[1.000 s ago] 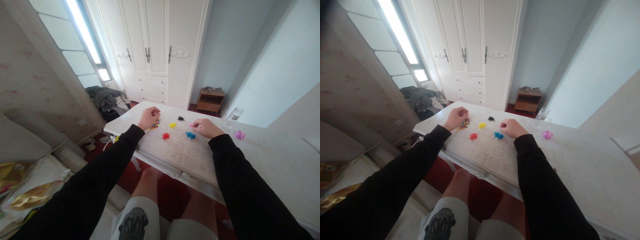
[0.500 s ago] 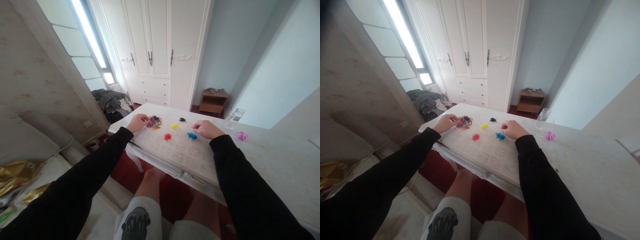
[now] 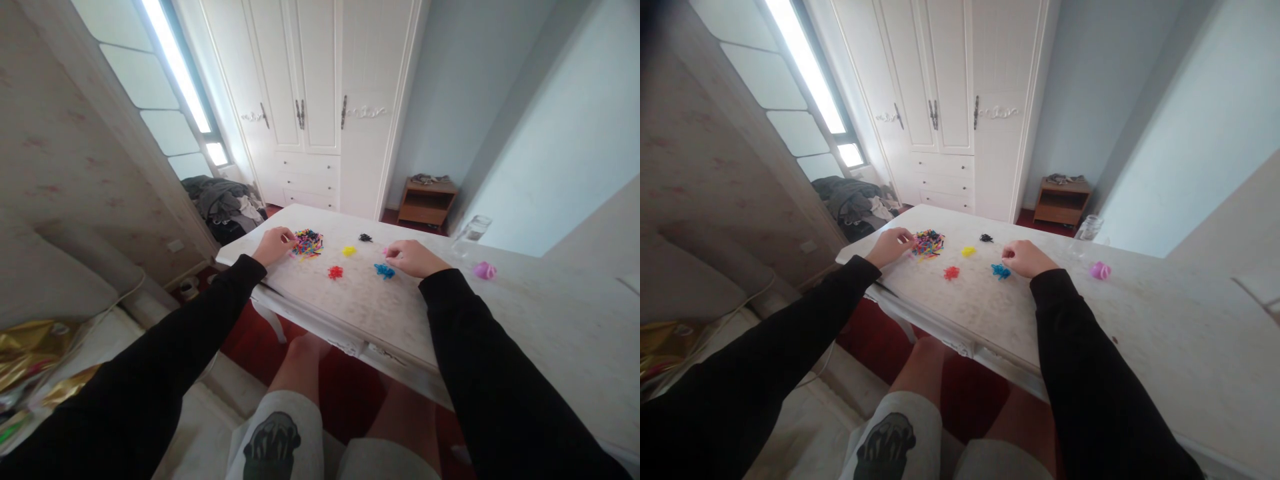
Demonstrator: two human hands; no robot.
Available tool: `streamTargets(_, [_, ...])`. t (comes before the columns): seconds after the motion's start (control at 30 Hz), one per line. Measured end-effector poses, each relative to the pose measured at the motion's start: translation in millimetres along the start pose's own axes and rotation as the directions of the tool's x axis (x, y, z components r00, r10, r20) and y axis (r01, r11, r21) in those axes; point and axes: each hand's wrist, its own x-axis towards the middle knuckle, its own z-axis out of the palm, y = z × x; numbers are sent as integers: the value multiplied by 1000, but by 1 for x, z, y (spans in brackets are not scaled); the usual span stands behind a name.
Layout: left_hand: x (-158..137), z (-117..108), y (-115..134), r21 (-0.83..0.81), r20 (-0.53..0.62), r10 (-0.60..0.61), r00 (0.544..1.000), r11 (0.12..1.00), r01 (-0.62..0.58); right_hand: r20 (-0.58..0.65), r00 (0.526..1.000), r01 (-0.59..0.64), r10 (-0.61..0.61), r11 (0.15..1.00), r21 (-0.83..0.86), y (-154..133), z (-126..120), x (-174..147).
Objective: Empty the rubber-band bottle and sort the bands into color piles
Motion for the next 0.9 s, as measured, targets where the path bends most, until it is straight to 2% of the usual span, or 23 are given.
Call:
streamTargets(0.23, [-1,-4,0,-10,-30,-26,999,1000,26,8,1000,5,-5,1000,3,1,2,1])
streamTargets(0.37, [-3,-3,2,-75,-36,-2,999,997,0,10,1000,14,-14,1000,10,2,2,1])
streamTargets(0.47, [-4,-3,6,-112,-7,19,1000,993,-19,5,1000,11,-11,1000,20,3,3,1])
streamTargets(0.7, [-7,0,15,-73,48,57,997,996,-53,16,1000,15,-15,1000,19,2,4,1])
streamTargets(0.9, [-4,7,17,-97,89,39,995,995,-30,23,1000,-1,0,999,42,1,2,0])
